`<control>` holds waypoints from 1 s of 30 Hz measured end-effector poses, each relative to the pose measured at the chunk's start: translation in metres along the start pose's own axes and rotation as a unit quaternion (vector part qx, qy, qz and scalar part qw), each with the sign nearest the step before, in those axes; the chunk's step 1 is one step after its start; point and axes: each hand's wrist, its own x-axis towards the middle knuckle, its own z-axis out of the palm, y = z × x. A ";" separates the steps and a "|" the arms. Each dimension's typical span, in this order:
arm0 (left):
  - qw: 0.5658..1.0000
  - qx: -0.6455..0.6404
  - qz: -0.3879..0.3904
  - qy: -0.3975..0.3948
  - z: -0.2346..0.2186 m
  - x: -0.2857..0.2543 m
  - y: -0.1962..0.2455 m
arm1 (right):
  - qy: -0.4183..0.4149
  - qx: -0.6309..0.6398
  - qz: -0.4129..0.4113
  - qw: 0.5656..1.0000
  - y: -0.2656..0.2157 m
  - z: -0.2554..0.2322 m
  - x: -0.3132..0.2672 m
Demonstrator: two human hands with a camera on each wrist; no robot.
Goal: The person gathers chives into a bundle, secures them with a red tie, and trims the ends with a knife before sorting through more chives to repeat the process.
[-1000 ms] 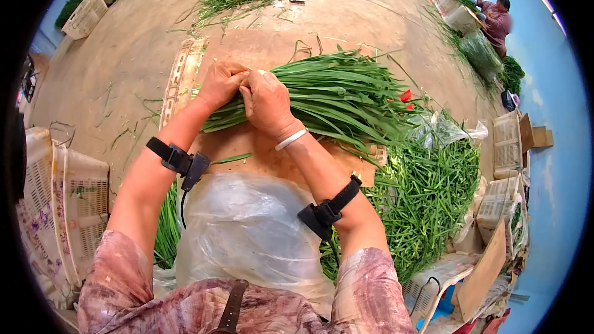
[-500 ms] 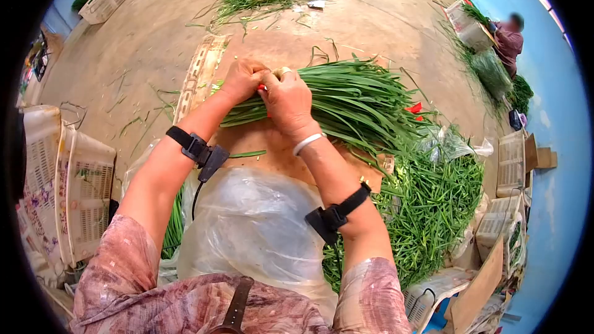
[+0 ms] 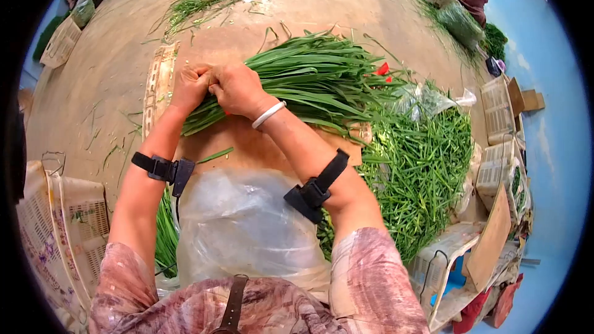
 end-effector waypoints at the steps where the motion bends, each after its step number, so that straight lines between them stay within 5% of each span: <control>1: 0.998 0.020 -0.019 0.060 0.000 -0.002 -0.001 | -0.004 -0.003 -0.012 1.000 0.001 0.002 -0.005; 2: 0.991 0.042 -0.039 0.121 -0.003 -0.004 -0.004 | -0.005 0.002 -0.007 1.000 -0.003 0.008 -0.021; 3: 0.959 0.241 0.028 0.146 -0.021 -0.003 -0.021 | -0.040 -0.031 -0.030 0.998 -0.009 0.012 -0.045; 4: 0.973 0.216 -0.009 0.084 -0.033 -0.005 -0.045 | -0.071 -0.071 -0.056 0.993 -0.005 0.007 -0.059; 6: 0.983 0.138 0.001 0.120 -0.034 -0.014 -0.025 | -0.006 0.106 0.079 0.991 0.021 -0.002 -0.078; 8: 0.975 0.153 0.066 0.147 -0.030 -0.017 -0.031 | 0.038 0.171 0.077 0.982 0.024 0.010 -0.079; 12: 0.982 0.186 0.041 0.011 -0.038 -0.008 0.004 | -0.006 0.172 0.088 0.981 0.019 -0.003 -0.073; 15: 0.943 0.273 0.041 -0.185 -0.049 0.017 0.023 | 0.012 0.171 0.058 0.984 0.012 -0.014 -0.063; 18: 0.943 0.250 0.011 -0.221 -0.046 0.032 0.039 | 0.010 0.211 0.090 0.973 -0.002 -0.028 -0.052; 20: 0.946 0.217 0.121 -0.207 -0.047 0.042 0.028 | 0.023 0.189 0.062 0.980 -0.005 -0.036 -0.041; 22: 0.972 0.117 0.057 -0.198 -0.042 0.029 0.048 | 0.033 0.214 0.045 0.975 -0.007 -0.041 -0.032; 28: 0.901 0.419 0.099 -0.059 -0.008 -0.070 0.084 | 0.075 0.259 0.053 0.961 0.005 -0.051 -0.042; 30: 0.896 0.422 0.103 -0.089 0.004 -0.087 0.081 | 0.129 0.094 0.070 0.985 0.014 -0.060 -0.054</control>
